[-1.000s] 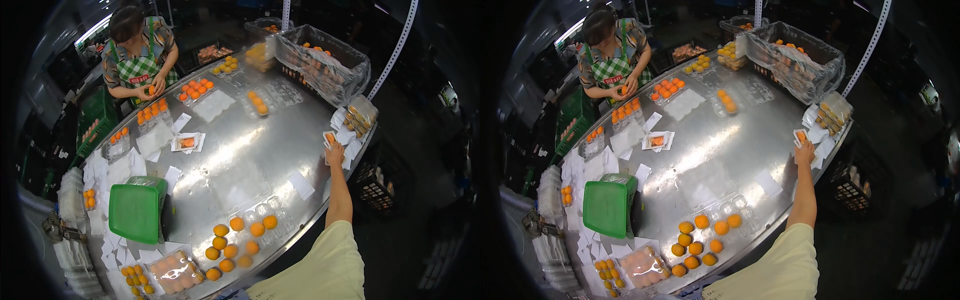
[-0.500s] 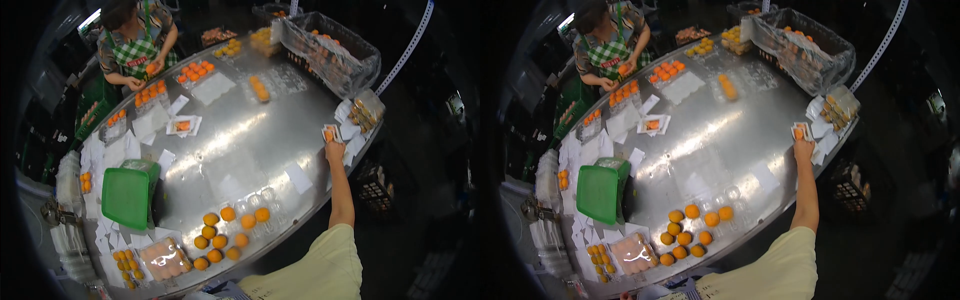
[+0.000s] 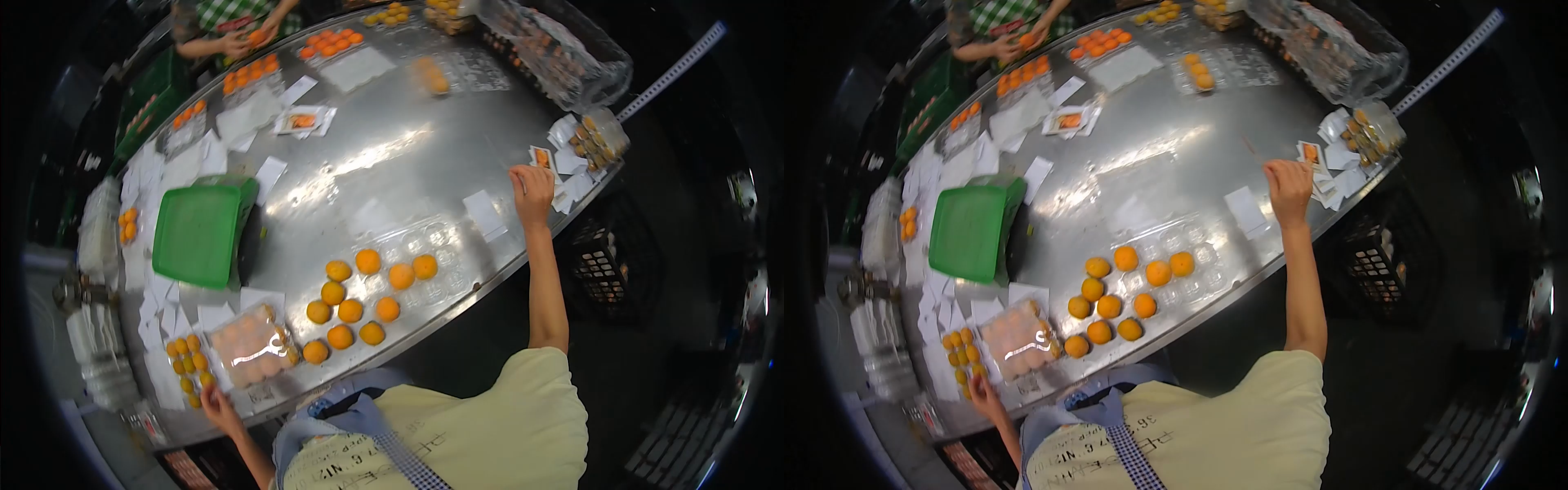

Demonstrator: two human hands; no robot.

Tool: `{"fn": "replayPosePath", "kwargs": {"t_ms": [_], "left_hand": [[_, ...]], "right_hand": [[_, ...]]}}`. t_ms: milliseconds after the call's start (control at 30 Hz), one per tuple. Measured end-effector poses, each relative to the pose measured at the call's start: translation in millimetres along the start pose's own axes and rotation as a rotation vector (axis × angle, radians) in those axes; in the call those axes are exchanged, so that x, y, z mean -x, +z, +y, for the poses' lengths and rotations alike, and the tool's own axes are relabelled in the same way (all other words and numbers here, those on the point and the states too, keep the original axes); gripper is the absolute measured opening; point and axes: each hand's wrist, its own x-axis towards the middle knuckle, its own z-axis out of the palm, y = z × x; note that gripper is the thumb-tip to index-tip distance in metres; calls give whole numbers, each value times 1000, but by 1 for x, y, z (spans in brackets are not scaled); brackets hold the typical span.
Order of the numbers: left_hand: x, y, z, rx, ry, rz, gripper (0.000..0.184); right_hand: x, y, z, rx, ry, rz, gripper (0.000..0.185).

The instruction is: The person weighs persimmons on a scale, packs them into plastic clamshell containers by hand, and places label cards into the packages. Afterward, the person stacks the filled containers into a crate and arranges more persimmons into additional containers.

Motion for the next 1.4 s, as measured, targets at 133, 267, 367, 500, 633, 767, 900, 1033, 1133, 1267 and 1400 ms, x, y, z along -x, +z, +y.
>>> {"fn": "replayPosePath", "kwargs": {"t_ms": [133,267,367,500,633,767,900,1033,1133,1267,1400], "left_hand": [[6,90,146,355,-186,-527,41],[-2,131,208,457,-372,-1212,59],[-3,130,206,373,-355,-1481,52],[8,132,168,325,-130,-1251,54],[7,112,157,549,-355,-1527,47],[4,91,144,570,-281,-1265,37],[8,75,127,628,-47,-937,27],[8,61,117,621,-35,-887,23],[4,53,103,704,-12,-882,25],[-3,35,122,720,-215,-892,19],[-10,39,111,592,-251,-759,22]], "right_hand": [[-32,-18,-164,-405,-386,-36,15],[-19,-33,-281,-747,-737,-107,11],[-18,-41,-325,-847,-836,-86,13],[-17,-51,-351,-858,-833,-98,13],[-8,-55,-380,-845,-878,-115,14],[-8,-55,-410,-900,-641,-273,23],[9,-50,-451,-771,-323,-372,27],[25,-34,-483,-646,-224,-348,23],[24,-34,-501,-722,-163,-338,20],[33,-31,-517,-682,-210,-323,15],[39,-29,-530,-653,-269,-295,15]]}}
